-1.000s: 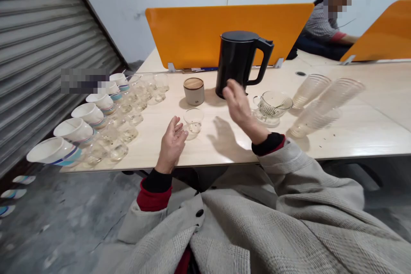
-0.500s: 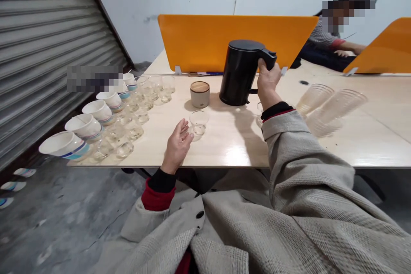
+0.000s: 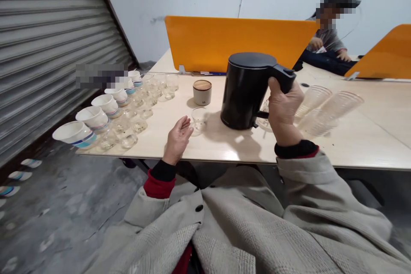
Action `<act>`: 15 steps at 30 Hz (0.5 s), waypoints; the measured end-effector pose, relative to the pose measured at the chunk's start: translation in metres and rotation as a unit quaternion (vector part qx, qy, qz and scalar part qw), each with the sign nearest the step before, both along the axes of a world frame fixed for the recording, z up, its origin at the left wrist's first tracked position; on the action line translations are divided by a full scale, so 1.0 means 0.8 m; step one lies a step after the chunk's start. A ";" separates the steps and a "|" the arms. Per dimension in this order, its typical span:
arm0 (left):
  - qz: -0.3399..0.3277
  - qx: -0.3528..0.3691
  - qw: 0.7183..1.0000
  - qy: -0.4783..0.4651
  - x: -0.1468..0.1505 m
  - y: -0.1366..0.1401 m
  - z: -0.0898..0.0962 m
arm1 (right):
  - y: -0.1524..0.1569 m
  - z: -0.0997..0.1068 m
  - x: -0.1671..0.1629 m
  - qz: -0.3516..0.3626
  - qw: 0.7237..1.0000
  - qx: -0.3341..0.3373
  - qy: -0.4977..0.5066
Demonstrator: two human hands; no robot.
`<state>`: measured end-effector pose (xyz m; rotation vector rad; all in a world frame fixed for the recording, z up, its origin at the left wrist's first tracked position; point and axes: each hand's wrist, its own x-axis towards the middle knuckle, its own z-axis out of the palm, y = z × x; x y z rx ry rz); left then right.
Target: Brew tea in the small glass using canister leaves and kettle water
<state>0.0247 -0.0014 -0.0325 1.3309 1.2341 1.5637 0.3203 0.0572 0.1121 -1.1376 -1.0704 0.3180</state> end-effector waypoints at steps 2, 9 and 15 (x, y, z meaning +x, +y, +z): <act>0.015 0.012 1.000 -0.010 -0.002 -0.002 0.006 | -0.033 0.009 0.003 -0.006 0.999 0.029 0.034; -0.005 0.086 0.996 -0.035 0.034 -0.059 0.038 | -0.123 0.044 0.013 0.032 0.998 0.041 -0.031; -0.176 0.018 0.981 -0.074 0.097 -0.098 0.069 | -0.152 0.074 0.007 0.051 0.988 -0.004 -0.143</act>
